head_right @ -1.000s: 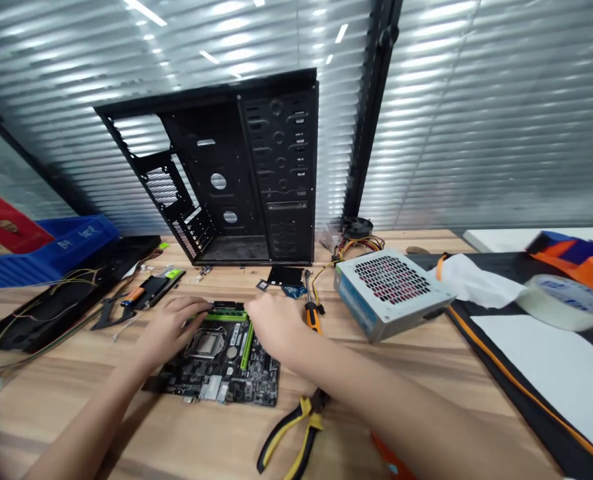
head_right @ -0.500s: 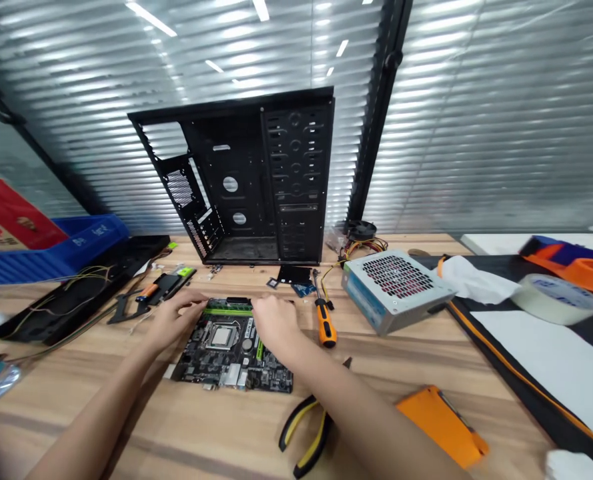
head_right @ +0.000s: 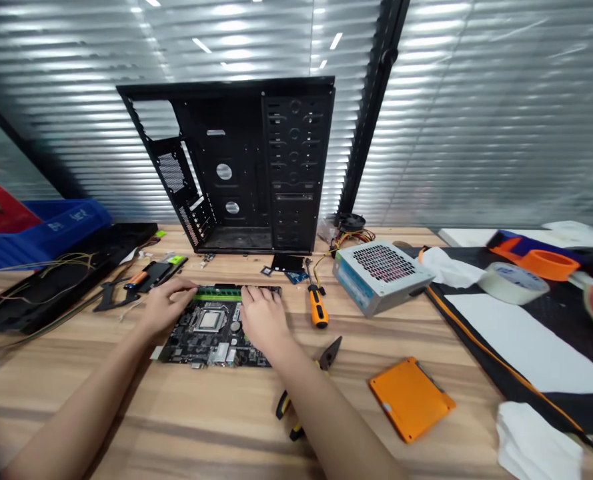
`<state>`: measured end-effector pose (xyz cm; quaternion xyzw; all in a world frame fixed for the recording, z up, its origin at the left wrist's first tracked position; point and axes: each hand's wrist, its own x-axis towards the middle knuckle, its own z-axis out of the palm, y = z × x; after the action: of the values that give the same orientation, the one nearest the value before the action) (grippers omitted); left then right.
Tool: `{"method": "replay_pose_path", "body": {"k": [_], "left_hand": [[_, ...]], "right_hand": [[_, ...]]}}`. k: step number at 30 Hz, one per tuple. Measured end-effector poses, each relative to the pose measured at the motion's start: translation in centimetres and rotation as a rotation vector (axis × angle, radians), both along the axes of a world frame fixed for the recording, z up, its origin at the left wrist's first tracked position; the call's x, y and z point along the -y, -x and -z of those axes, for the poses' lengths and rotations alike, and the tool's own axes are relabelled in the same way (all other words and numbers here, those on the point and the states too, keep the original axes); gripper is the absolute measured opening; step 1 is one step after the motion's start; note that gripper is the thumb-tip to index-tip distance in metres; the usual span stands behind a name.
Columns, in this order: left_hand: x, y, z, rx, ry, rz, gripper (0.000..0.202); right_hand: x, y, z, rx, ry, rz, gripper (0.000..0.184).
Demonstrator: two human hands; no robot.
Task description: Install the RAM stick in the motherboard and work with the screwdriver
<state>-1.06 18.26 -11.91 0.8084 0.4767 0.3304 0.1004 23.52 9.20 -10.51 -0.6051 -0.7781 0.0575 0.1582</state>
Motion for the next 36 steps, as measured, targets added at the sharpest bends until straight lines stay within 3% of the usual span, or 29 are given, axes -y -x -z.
{"method": "replay_pose_path", "body": {"k": [11, 36], "left_hand": [[0.0, -1.1, 0.2, -0.068, -0.104, 0.088, 0.029], [0.1, -1.8, 0.7, -0.139, -0.087, 0.109, 0.035]], "right_hand": [[-0.3, -1.0, 1.5, -0.045, -0.073, 0.035, 0.043], [-1.2, -1.4, 3.5, -0.262, -0.074, 0.038, 0.044]]}}
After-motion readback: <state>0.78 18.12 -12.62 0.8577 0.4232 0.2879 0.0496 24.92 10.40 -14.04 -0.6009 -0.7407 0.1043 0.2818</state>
